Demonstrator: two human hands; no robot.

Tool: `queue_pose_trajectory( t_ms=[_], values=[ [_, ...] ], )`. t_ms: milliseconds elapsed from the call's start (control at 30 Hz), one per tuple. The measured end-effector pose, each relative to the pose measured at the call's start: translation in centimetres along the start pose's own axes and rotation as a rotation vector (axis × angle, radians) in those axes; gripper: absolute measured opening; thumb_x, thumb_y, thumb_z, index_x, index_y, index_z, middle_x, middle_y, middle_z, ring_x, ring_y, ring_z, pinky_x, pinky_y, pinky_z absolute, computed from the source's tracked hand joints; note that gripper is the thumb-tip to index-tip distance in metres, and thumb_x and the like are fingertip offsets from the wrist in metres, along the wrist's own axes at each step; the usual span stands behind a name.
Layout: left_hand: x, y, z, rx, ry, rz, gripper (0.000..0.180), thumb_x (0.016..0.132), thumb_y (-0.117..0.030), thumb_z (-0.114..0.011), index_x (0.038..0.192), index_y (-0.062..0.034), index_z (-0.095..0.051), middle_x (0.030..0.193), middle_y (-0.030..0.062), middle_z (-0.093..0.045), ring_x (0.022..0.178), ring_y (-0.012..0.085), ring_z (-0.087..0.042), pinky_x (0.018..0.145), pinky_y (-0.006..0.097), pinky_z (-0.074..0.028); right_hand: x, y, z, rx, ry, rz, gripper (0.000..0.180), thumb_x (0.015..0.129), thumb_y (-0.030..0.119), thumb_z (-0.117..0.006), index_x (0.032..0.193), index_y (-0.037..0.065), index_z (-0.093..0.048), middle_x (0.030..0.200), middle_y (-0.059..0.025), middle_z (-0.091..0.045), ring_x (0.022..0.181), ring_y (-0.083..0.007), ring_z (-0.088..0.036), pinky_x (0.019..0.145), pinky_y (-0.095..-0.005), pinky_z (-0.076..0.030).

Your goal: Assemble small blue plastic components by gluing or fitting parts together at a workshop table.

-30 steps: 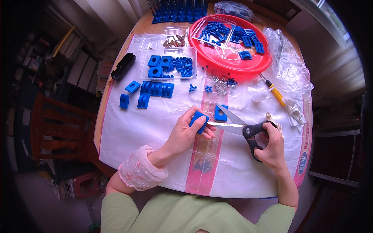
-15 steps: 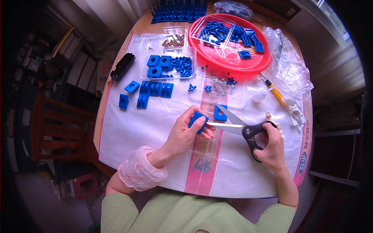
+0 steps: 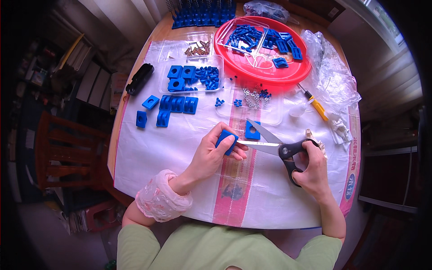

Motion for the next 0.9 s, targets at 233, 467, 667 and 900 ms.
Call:
queue_pose_trajectory(
  t_ms=[233,467,667,900],
  values=[
    [0.21,0.28,0.25,-0.092,-0.026,0.062,0.018,0.105,-0.020,-0.046,0.109,-0.0022,-0.048,0.099,0.0218,-0.067,0.084,0.0187,-0.071,0.074,0.025,-0.059,0.06,-0.14,-0.14,-0.022,-0.017,0.005,0.048,0.058,0.009,-0.073,0.101,-0.001,-0.053,0.084,-0.0132,-0.057,0.080,-0.0313,-0.058,0.073,-0.0407,-0.046],
    [0.26,0.64,0.45,-0.166,-0.074,0.137,0.017,0.105,-0.018,-0.046,0.108,-0.0015,-0.049,0.097,0.0215,-0.066,0.082,0.0183,-0.070,0.073,0.025,-0.059,0.09,-0.07,-0.15,-0.010,-0.014,0.009,0.047,0.058,0.011,-0.073,0.100,-0.001,-0.054,0.084,-0.0129,-0.057,0.080,-0.0312,-0.059,0.072,-0.0407,-0.047],
    [0.31,0.85,0.59,-0.073,-0.059,0.078,0.017,0.105,-0.019,-0.048,0.107,-0.0021,-0.049,0.095,0.0188,-0.067,0.079,0.0175,-0.069,0.069,0.024,-0.058,0.13,0.17,-0.07,-0.016,-0.012,0.011,0.045,0.058,0.011,-0.073,0.098,0.000,-0.054,0.084,-0.0127,-0.058,0.080,-0.0309,-0.059,0.072,-0.0406,-0.047],
    [0.20,0.70,0.47,-0.007,-0.057,0.060,0.018,0.105,-0.020,-0.047,0.106,-0.0025,-0.049,0.094,0.0172,-0.067,0.079,0.0169,-0.069,0.069,0.025,-0.057,0.11,0.21,-0.03,-0.033,-0.011,0.031,0.049,0.058,0.012,-0.074,0.101,-0.001,-0.055,0.087,-0.0136,-0.059,0.082,-0.0317,-0.060,0.074,-0.0411,-0.048]
  ],
)
Point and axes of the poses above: each hand's wrist, its own x-axis towards the middle knuckle, its own z-axis out of the back of the hand, y = z × x, the point moved 5 cm from there along x, towards the middle knuckle
